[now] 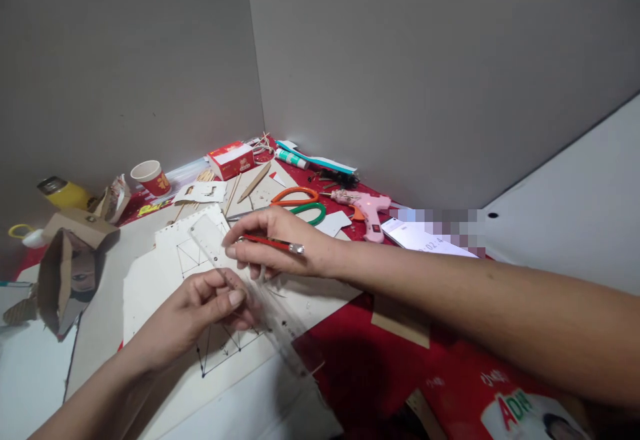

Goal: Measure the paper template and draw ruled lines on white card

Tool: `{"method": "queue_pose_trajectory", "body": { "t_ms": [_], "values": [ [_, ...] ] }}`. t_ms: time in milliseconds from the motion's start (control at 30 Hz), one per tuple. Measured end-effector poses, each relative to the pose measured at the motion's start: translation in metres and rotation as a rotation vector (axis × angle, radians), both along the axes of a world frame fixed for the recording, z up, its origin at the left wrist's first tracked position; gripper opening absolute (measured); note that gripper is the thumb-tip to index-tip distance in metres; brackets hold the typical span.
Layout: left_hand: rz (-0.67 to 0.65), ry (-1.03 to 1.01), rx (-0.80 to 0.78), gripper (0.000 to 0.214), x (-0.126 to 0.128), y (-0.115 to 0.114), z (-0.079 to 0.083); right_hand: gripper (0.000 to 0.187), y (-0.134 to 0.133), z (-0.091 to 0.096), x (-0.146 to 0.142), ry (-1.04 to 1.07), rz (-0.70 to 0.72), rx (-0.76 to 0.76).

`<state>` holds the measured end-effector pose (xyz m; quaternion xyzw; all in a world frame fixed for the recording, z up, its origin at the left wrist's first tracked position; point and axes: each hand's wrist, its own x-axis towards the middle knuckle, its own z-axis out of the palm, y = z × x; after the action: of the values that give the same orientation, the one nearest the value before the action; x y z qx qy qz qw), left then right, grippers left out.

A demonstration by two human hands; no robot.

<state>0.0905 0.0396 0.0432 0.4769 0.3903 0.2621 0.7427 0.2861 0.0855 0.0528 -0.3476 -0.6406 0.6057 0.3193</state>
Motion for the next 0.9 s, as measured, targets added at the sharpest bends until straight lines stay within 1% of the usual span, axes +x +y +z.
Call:
{"method": "queue_pose_trajectory", "body": {
  "t_ms": [100, 233, 367, 500, 667, 733, 833, 900],
  "values": [
    [-0.085, 0.013, -0.007, 0.039, -0.004, 0.002, 0.0, 0.025, 0.006, -0.001, 0.001, 0.05, -0.094, -0.03],
    [-0.195, 0.067, -0.004, 0.038, -0.011, 0.004, 0.003, 0.026, 0.014, -0.003, 0.002, 0.129, -0.106, -0.072],
    [-0.279, 0.153, 0.07, 0.032, -0.021, 0.01, 0.011, 0.026, 0.017, -0.004, 0.003, 0.182, -0.187, -0.107],
    [-0.348, 0.235, 0.139, 0.03, -0.034, 0.02, 0.021, 0.022, 0.018, 0.0, 0.0, 0.216, -0.268, -0.185],
    [-0.447, 0.376, 0.243, 0.03, -0.052, 0.03, 0.031, 0.018, 0.019, 0.006, -0.006, 0.219, -0.24, -0.234],
    [-0.425, 0.474, 0.302, 0.034, -0.06, 0.033, 0.034, 0.019, 0.019, 0.004, -0.006, 0.197, -0.255, -0.244],
    [-0.302, 0.684, 0.423, 0.047, -0.073, 0.04, 0.035, 0.019, 0.016, -0.004, -0.005, 0.12, -0.276, -0.233],
    [-0.23, 0.78, 0.488, 0.048, -0.079, 0.048, 0.034, 0.019, 0.011, -0.014, -0.002, 0.065, -0.265, -0.215]
  ]
}}
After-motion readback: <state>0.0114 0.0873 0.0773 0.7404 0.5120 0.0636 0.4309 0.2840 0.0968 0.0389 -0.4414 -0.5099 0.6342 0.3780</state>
